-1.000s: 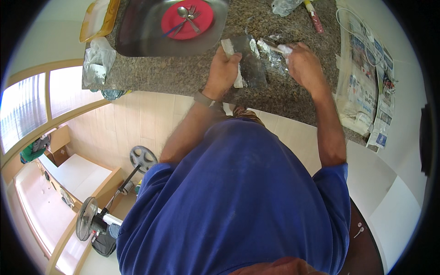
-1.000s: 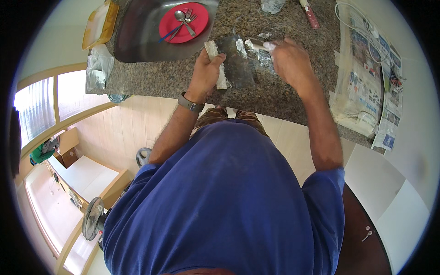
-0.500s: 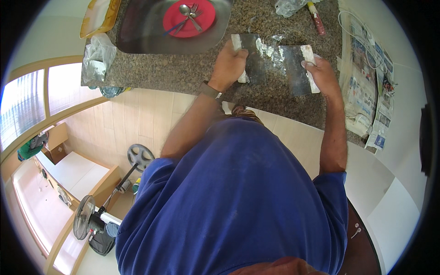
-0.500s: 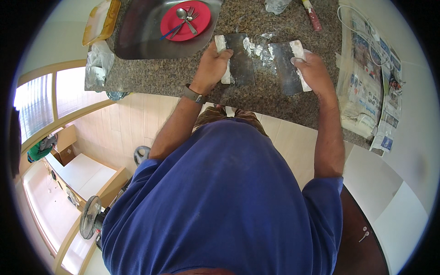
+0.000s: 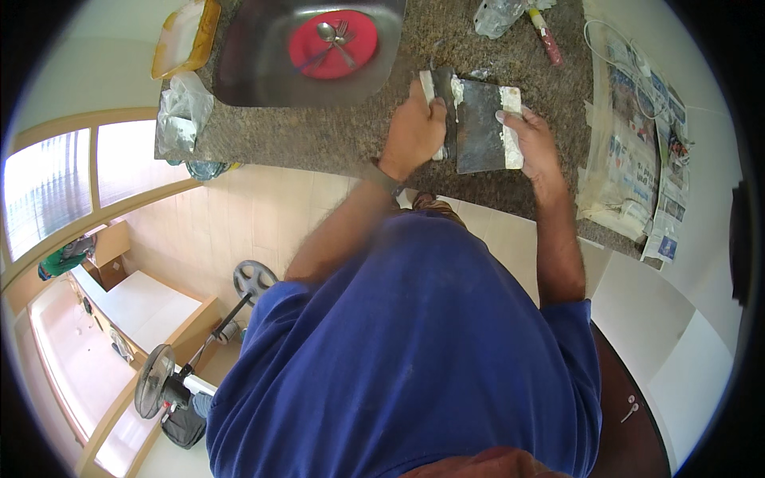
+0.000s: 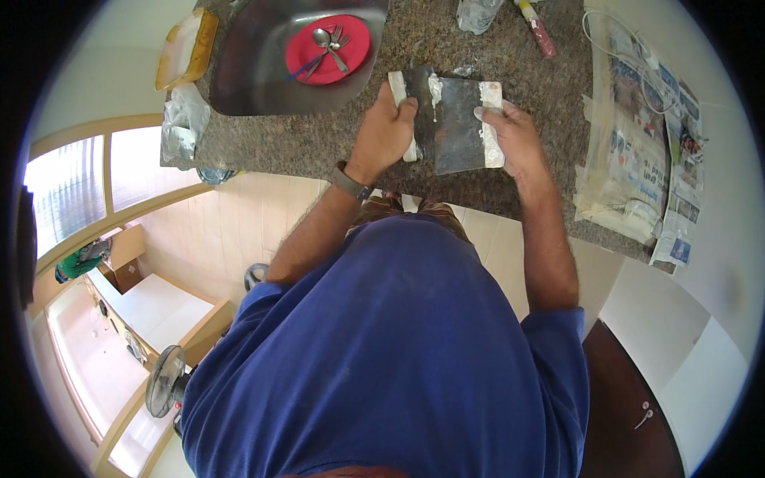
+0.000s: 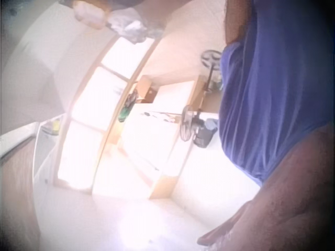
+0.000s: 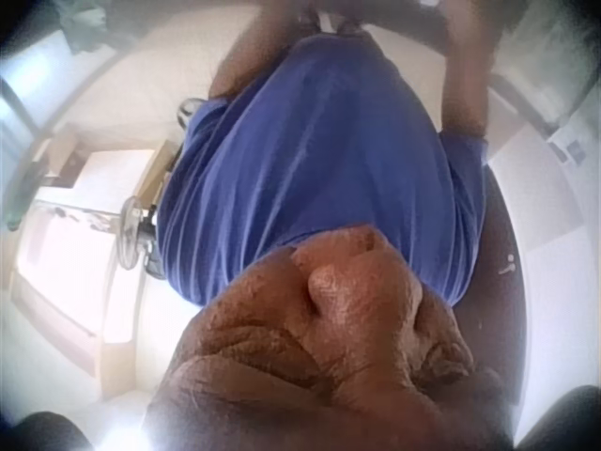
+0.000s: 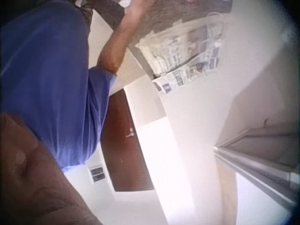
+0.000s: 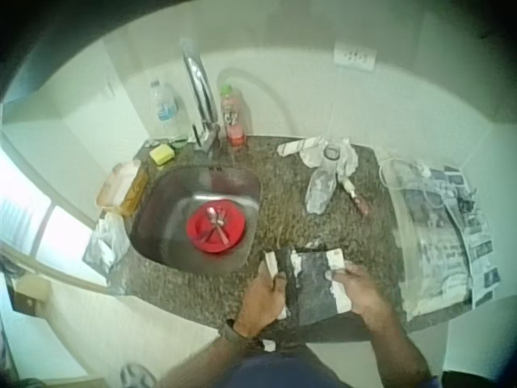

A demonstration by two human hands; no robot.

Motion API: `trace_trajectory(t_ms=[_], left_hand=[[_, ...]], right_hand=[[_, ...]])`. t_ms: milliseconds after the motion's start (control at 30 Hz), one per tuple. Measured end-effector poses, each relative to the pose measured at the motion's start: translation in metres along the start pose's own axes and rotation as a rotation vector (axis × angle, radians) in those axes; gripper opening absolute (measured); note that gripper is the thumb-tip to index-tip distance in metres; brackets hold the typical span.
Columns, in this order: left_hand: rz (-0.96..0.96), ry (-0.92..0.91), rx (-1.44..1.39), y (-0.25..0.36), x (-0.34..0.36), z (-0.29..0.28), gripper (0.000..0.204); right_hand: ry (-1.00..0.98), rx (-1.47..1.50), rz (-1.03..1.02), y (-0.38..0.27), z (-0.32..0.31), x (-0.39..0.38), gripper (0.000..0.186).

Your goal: The person retrieves a putty knife from a green bag, then mixes a white paste on a countertop using a trowel and a small spatula. They apply the paste to a wall or cabinet surface with the trowel.

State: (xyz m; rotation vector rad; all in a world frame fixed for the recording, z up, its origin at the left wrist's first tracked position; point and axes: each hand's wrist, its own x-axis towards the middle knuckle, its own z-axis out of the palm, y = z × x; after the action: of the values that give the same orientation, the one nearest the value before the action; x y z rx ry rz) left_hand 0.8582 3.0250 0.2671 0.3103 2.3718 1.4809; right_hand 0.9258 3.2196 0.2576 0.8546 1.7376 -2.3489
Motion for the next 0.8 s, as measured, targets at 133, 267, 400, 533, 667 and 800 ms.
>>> trace_trajectory(t_ms=[133, 267, 400, 533, 667, 800], left_hand=[[-0.002, -0.067, 0.127, 0.021, -0.020, 0.005, 0.034], [0.120, 0.017, -0.102, 0.002, -0.023, -0.002, 0.032], [-0.020, -0.012, -0.772, 0.014, -0.021, -0.024, 0.030], [-0.151, -0.027, -1.153, 0.021, -0.031, -0.034, 0.032], [-0.272, -0.103, -1.320, 0.020, -0.040, -0.027, 0.031], [-0.330, -0.171, -1.539, 0.030, -0.047, -0.018, 0.030]], right_hand=[[0.015, 0.183, -0.057, 0.001, -0.004, -0.001, 0.022], [0.038, 0.268, -0.142, -0.018, -0.014, -0.011, 0.023], [0.045, 0.175, -0.262, -0.043, -0.027, -0.031, 0.026], [0.073, -0.346, -0.339, -0.056, -0.046, -0.047, 0.021], [0.018, -0.770, -0.677, -0.073, -0.002, -0.068, 0.024], [-0.135, -1.031, -1.114, -0.043, -0.004, -0.050, 0.047]])
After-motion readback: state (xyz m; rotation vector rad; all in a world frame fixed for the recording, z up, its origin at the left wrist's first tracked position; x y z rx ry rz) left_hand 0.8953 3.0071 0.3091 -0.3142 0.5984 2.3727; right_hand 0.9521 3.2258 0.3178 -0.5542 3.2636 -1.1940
